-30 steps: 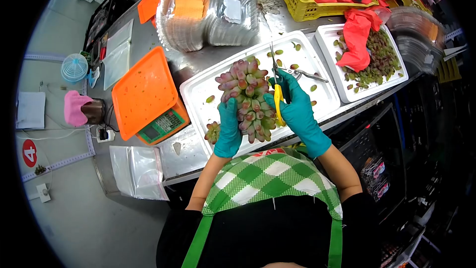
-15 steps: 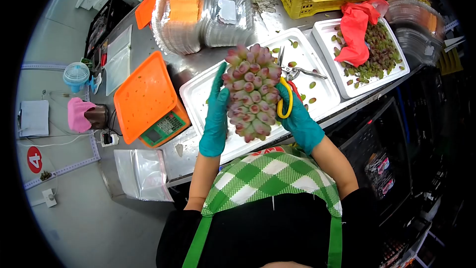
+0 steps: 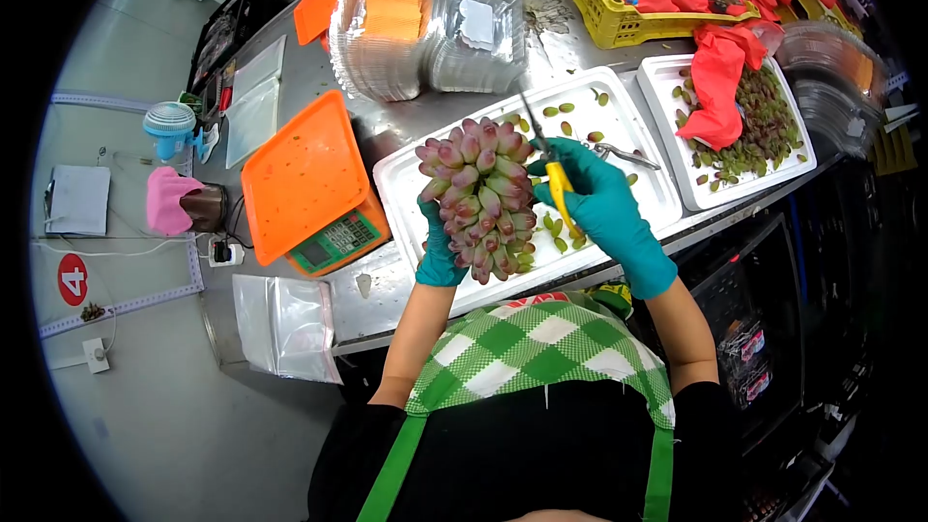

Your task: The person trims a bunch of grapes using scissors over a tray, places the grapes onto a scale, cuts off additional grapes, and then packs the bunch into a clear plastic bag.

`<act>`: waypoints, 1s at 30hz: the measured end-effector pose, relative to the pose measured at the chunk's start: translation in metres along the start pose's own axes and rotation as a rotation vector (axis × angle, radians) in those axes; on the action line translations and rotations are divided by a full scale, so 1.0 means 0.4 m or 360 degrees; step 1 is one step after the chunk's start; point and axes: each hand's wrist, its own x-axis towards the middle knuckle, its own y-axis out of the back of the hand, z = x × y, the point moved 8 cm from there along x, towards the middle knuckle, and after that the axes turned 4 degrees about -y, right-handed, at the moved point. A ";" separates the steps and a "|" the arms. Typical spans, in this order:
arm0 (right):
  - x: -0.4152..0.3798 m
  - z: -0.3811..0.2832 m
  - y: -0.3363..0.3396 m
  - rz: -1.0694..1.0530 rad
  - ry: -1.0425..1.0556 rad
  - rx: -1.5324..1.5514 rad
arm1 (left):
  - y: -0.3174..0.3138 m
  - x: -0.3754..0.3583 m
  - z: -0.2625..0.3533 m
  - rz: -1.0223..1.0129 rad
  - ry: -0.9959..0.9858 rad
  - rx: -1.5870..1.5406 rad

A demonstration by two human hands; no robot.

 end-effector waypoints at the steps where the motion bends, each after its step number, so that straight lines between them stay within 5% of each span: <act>1: -0.005 -0.037 0.004 0.0122 0.0169 -0.0188 | 0.002 0.004 -0.004 -0.0055 0.0043 -0.0064; 10: -0.027 -0.215 -0.066 0.0325 0.0928 -0.1239 | -0.031 -0.023 -0.020 -0.0132 0.0168 0.0125; 17: -0.024 -0.196 -0.081 0.0315 0.0928 -0.1301 | -0.018 -0.038 -0.021 -0.0137 0.0280 -0.0049; 20: -0.034 -0.204 -0.061 0.0371 0.0929 -0.1113 | -0.055 -0.026 0.007 -0.0177 0.0086 0.0010; 27: -0.044 -0.182 -0.024 0.0305 0.0531 -0.0940 | -0.105 -0.016 0.032 -0.0677 -0.0008 -0.0527; 30: -0.032 -0.182 -0.026 0.0268 0.0694 -0.0756 | -0.037 -0.005 0.003 -0.0304 -0.0018 -0.0155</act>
